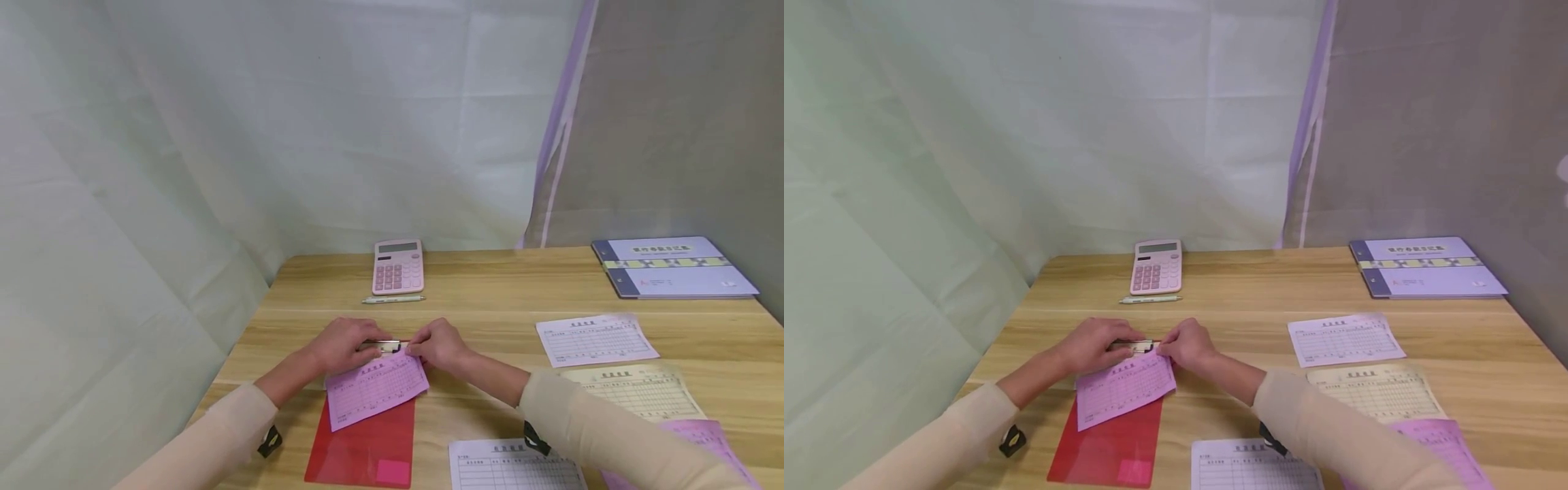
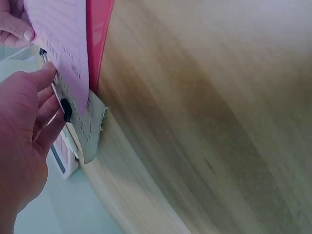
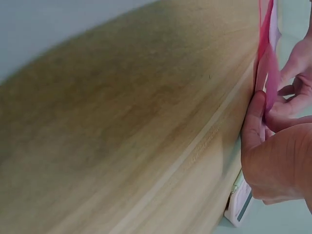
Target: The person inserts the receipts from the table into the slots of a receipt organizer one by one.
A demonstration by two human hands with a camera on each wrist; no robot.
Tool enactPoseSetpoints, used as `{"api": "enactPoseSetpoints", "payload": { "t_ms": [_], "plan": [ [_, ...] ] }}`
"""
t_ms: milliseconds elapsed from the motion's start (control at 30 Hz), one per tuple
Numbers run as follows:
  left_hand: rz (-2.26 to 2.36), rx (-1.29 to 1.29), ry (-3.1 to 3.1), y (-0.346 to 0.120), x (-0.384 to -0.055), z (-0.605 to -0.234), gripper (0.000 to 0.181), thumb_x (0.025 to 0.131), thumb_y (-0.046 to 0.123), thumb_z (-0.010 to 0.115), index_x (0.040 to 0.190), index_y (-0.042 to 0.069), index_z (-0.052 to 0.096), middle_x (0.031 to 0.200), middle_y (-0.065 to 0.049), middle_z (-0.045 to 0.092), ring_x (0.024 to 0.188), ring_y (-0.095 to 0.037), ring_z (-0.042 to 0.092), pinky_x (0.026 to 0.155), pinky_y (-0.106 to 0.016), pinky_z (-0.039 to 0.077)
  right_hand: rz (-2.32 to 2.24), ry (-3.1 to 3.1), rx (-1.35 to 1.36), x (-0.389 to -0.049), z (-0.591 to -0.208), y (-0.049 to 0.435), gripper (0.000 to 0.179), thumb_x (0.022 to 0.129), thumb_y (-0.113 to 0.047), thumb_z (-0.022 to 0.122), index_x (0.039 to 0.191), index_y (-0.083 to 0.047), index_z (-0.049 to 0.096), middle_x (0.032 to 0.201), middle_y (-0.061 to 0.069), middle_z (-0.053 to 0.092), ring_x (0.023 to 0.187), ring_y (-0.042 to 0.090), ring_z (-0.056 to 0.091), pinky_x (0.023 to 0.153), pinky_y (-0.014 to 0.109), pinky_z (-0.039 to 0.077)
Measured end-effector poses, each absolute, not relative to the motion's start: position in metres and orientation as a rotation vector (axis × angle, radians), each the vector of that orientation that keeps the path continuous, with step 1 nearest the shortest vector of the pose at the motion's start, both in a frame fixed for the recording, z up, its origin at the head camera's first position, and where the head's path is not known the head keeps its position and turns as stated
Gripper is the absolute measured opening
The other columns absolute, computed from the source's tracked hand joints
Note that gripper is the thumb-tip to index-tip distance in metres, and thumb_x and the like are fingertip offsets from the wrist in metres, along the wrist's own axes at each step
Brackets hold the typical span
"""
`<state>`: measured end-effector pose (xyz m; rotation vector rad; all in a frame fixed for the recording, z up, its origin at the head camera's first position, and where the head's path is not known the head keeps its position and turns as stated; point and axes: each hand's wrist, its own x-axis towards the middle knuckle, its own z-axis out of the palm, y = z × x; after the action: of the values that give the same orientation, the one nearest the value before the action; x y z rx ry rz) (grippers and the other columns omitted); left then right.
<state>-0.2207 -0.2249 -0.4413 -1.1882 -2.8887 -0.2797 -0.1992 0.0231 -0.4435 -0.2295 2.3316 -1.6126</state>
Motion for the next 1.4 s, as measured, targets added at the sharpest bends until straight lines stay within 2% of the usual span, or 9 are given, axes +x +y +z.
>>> {"api": "enactPoseSetpoints", "payload": {
  "t_ms": [267, 567, 900, 1167, 1400],
  "plan": [
    [-0.176, -1.222, -2.855, -0.2192, -0.2144, -0.437, 0.033, 0.104, 0.021, 0.072, 0.135, 0.014, 0.074, 0.108, 0.003, 0.071, 0.084, -0.009, 0.061, 0.079, -0.031, 0.055, -1.527, 2.401, -0.306, -0.201, -0.4429, 0.0251, 0.007, 0.094, 0.002, 0.076, 0.088, 0.004, 0.08, 0.076, 0.008, 0.074, 0.064, 0.013, 0.067, 0.058, 0.031, 0.058],
    [-0.192, -1.275, -2.77, -0.2224, -0.2147, -0.4397, 0.029, 0.105, 0.013, 0.069, 0.133, 0.013, 0.076, 0.105, 0.002, 0.071, 0.084, -0.01, 0.063, 0.079, -0.032, 0.058, -1.538, 2.385, -0.297, -0.2033, -0.4469, 0.0229, 0.01, 0.097, 0.0, 0.074, 0.09, 0.005, 0.079, 0.075, 0.009, 0.074, 0.061, 0.016, 0.07, 0.056, 0.031, 0.059],
    [-0.185, -1.292, -2.749, -0.2243, -0.2152, -0.4428, 0.03, 0.103, 0.013, 0.072, 0.133, 0.011, 0.075, 0.11, -0.001, 0.074, 0.093, -0.014, 0.07, 0.083, -0.032, 0.06, -1.576, 2.371, -0.268, -0.2027, -0.448, 0.0213, 0.012, 0.1, 0.001, 0.071, 0.093, 0.009, 0.078, 0.072, 0.012, 0.074, 0.057, 0.019, 0.07, 0.053, 0.032, 0.059],
    [-0.19, -1.27, -2.745, -0.2244, -0.2138, -0.4444, 0.026, 0.104, 0.014, 0.071, 0.129, 0.011, 0.076, 0.105, 0.002, 0.071, 0.086, -0.009, 0.065, 0.079, -0.029, 0.059, -1.606, 2.391, -0.243, -0.2023, -0.4498, 0.0201, 0.013, 0.099, 0.002, 0.07, 0.09, 0.008, 0.078, 0.065, 0.012, 0.071, 0.05, 0.02, 0.069, 0.05, 0.031, 0.058],
    [-0.19, -1.236, -2.783, -0.223, -0.2114, -0.4424, 0.03, 0.104, 0.019, 0.072, 0.133, 0.012, 0.075, 0.107, 0.002, 0.071, 0.09, -0.011, 0.067, 0.083, -0.032, 0.059, -1.589, 2.41, -0.214, -0.2026, -0.4506, 0.0196, 0.015, 0.1, 0.0, 0.07, 0.089, 0.008, 0.077, 0.063, 0.01, 0.069, 0.05, 0.019, 0.068, 0.05, 0.031, 0.058]
  ]
}}
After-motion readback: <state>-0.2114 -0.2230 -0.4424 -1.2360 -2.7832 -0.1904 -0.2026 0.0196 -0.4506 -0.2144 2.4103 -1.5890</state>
